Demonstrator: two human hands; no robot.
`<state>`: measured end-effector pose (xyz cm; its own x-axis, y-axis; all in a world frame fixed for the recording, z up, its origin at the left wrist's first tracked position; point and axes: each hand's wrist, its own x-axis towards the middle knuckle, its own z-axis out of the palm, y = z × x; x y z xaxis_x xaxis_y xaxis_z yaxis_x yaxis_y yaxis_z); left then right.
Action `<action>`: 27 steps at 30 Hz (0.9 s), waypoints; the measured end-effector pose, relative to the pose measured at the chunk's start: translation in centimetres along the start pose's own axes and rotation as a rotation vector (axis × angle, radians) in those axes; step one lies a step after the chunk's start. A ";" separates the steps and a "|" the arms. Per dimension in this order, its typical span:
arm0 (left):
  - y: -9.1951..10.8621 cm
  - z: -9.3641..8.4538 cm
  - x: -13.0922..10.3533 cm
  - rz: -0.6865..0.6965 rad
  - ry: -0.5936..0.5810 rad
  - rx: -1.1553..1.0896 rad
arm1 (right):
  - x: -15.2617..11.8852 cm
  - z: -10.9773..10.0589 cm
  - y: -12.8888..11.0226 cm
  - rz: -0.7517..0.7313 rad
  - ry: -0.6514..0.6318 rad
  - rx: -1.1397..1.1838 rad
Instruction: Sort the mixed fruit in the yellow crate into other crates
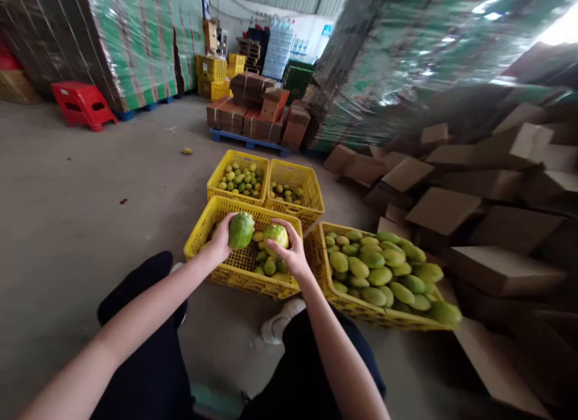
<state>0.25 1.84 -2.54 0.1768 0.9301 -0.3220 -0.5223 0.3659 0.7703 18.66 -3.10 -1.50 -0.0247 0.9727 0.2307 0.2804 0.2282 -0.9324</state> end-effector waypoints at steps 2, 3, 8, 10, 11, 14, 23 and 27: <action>-0.3 0.6 0.5 0.097 0.006 -0.057 | 0.2 1.6 -0.1 -0.042 0.073 0.166; -0.5 0.7 0.6 0.142 0.011 -0.071 | 0.4 2.4 -0.2 -0.042 0.114 0.235; -2.0 0.3 0.1 0.282 0.021 -0.053 | 1.2 5.4 -0.1 0.180 0.345 0.494; -2.6 0.0 -0.5 0.325 0.036 -0.012 | 1.2 5.9 -0.1 0.290 0.424 0.581; -2.7 -0.1 -0.8 0.350 0.041 0.020 | 1.2 6.1 0.0 0.339 0.446 0.619; -2.4 -0.5 -1.4 0.443 0.029 0.150 | 0.8 6.5 -0.1 0.426 0.434 0.704; -1.0 -1.6 -2.0 0.662 -0.214 0.397 | -0.8 6.5 0.3 0.282 0.350 0.613; -0.9 -1.6 -2.3 0.700 -0.272 0.391 | -1.5 6.3 -0.1 0.172 0.368 0.561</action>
<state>-0.96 -0.67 -3.40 0.1404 0.9032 0.4056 -0.2685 -0.3596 0.8936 12.64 -4.32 -3.55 0.3308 0.9422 0.0539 -0.2904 0.1560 -0.9441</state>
